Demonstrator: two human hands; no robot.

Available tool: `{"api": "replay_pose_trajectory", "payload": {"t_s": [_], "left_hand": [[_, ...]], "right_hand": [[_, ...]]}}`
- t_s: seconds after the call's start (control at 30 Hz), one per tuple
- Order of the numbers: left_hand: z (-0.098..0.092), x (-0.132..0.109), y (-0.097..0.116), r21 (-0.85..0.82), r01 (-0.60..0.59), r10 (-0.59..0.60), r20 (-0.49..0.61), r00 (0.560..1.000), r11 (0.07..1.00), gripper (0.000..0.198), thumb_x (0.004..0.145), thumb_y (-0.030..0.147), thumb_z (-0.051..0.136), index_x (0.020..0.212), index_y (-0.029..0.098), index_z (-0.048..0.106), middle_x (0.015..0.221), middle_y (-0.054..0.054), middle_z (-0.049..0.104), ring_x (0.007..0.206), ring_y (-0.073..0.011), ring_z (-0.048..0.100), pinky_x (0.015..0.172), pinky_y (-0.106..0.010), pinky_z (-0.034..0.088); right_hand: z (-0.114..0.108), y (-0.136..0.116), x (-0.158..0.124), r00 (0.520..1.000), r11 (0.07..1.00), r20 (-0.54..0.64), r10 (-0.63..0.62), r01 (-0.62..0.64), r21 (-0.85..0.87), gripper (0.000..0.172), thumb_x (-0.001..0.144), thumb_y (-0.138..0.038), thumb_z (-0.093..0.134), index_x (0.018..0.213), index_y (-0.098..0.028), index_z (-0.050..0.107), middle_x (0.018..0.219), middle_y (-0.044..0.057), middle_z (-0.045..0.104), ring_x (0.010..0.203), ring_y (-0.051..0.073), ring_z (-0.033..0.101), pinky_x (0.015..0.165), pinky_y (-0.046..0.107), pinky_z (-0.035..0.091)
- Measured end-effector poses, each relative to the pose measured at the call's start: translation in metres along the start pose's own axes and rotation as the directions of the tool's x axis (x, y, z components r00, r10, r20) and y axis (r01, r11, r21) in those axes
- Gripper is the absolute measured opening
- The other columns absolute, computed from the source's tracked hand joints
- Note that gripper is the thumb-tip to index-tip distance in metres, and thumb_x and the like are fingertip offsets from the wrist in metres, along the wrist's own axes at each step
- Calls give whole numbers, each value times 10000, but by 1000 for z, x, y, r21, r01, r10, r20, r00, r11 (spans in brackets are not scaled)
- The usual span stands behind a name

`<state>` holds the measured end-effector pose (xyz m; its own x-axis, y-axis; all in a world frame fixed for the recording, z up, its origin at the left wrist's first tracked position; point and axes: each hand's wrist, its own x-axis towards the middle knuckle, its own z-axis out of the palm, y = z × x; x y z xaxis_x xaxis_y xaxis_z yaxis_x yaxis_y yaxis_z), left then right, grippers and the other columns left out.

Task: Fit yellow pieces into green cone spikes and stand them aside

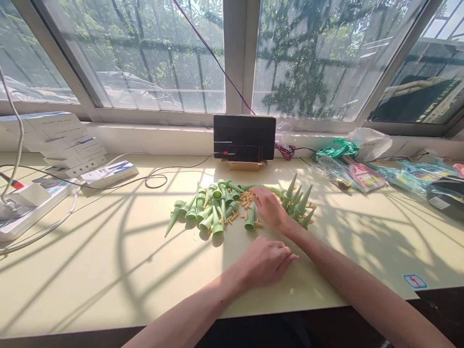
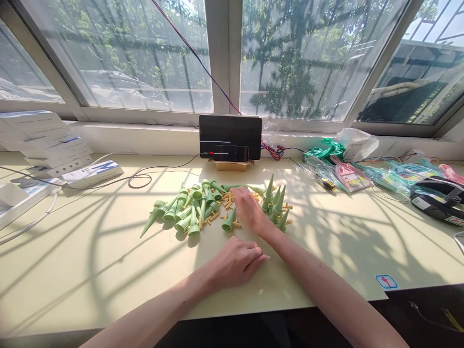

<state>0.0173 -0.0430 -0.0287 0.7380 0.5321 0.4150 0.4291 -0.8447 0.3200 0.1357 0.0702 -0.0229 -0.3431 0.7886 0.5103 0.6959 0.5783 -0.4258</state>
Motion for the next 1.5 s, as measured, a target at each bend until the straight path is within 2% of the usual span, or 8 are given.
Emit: {"api": "replay_pose_trajectory", "payload": {"t_s": [0.23,0.37,0.53,0.73,0.9,1.13,1.5], "left_hand": [[4,0,-2,-16,-11,11,-10,1000,1000,359,966,148,514,610,189,483,588,3,512,494,-109,391,512,-343,186],[6,0,-1,-22,-17,16,-21,1000,1000,354,954,145,514,607,187,453,589,6,494,489,-106,371,501,-347,183],[6,0,0,-8,-6,6,1,1000,1000,342,959,153,509,620,183,473,602,10,502,496,-105,362,504,-351,174],[6,0,0,-5,17,-17,37,999,1000,346,986,176,500,640,182,504,617,-1,536,510,-112,377,532,-354,175],[6,0,-1,-7,14,-14,33,999,1000,351,995,190,499,645,184,462,610,4,511,505,-110,361,520,-351,158],[3,1,0,16,29,-30,80,996,999,356,1004,206,463,651,181,426,619,5,518,509,-105,339,513,-343,159],[0,2,2,12,33,-34,82,996,999,359,1010,203,470,652,179,460,622,2,553,515,-106,398,517,-345,169]], "right_hand": [[8,-2,22,998,998,42,50,-48,-49,287,904,9,471,955,-174,687,946,98,664,854,226,589,765,315,452],[13,-7,22,998,996,46,32,-28,-79,258,921,-10,490,882,-181,679,876,70,618,793,210,544,707,292,412],[15,-5,18,995,997,95,25,-18,-80,272,949,-34,535,816,-177,724,882,68,599,775,192,538,693,279,402],[17,-4,20,990,995,134,46,-34,-90,259,970,-72,571,867,-183,781,938,74,623,807,185,576,696,273,422],[19,-6,21,990,991,124,69,-53,-123,244,988,-101,578,862,-169,775,925,84,629,818,194,583,728,285,454],[19,-9,22,976,981,179,125,-94,-172,212,1019,-123,570,962,-136,774,1031,122,661,938,220,623,809,293,478],[24,-7,24,974,965,180,139,-93,-244,200,1017,-128,585,887,-146,736,993,113,664,890,220,623,772,301,477]]}}
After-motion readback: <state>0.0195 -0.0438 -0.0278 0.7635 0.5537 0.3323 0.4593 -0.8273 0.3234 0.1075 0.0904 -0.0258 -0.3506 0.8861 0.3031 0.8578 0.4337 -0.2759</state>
